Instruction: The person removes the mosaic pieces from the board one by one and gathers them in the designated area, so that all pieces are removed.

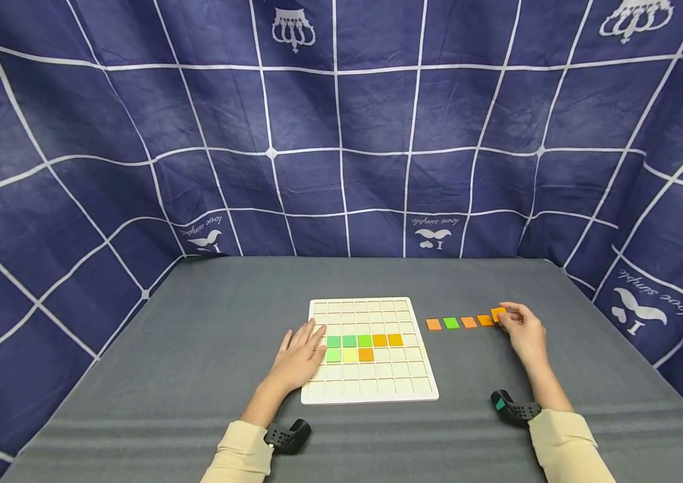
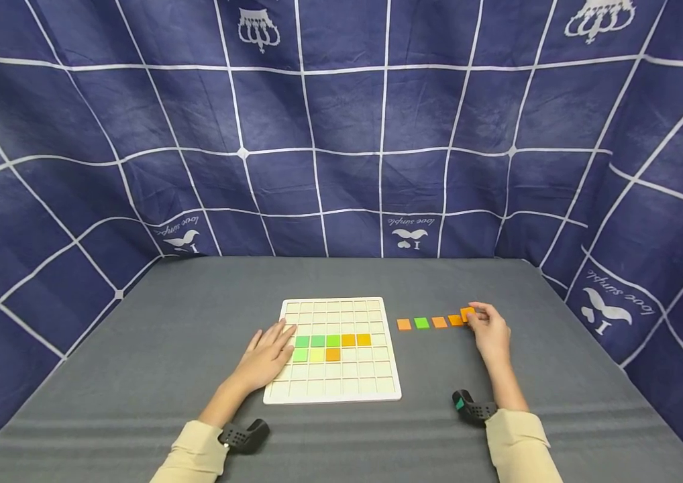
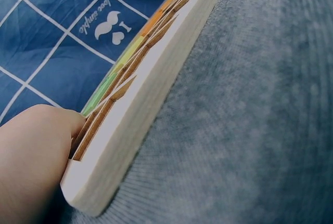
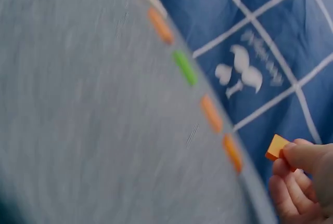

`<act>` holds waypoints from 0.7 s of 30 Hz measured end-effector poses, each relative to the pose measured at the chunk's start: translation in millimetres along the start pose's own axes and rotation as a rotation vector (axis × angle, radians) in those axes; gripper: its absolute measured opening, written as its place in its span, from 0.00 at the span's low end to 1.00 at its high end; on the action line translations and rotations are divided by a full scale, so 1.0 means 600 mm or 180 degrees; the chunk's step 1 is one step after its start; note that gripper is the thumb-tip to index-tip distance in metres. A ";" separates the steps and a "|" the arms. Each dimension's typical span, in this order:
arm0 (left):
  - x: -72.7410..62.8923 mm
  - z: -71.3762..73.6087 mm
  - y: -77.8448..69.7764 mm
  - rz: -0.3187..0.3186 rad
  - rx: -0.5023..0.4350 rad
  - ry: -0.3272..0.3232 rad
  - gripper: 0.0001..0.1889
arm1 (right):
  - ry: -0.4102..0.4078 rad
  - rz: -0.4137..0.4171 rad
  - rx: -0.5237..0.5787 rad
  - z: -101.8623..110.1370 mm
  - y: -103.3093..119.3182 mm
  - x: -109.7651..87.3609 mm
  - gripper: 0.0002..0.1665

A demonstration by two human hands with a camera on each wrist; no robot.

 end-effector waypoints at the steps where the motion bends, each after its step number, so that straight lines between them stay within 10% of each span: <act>1: 0.000 0.001 0.000 0.0005 0.0003 0.0002 0.25 | 0.0019 -0.0019 -0.0052 0.000 -0.009 -0.001 0.19; 21: 0.002 0.001 0.000 0.0010 0.0024 0.0010 0.25 | 0.0260 0.0157 -0.0645 -0.015 -0.041 0.023 0.18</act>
Point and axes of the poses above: each hand's wrist, its own x-axis towards the middle knuckle, its own z-axis out of the back of the hand, y = z × x, the point moved 9 cm from there along x, towards the middle knuckle, and after that the axes turned 13 degrees about z, right-handed, at the moved point
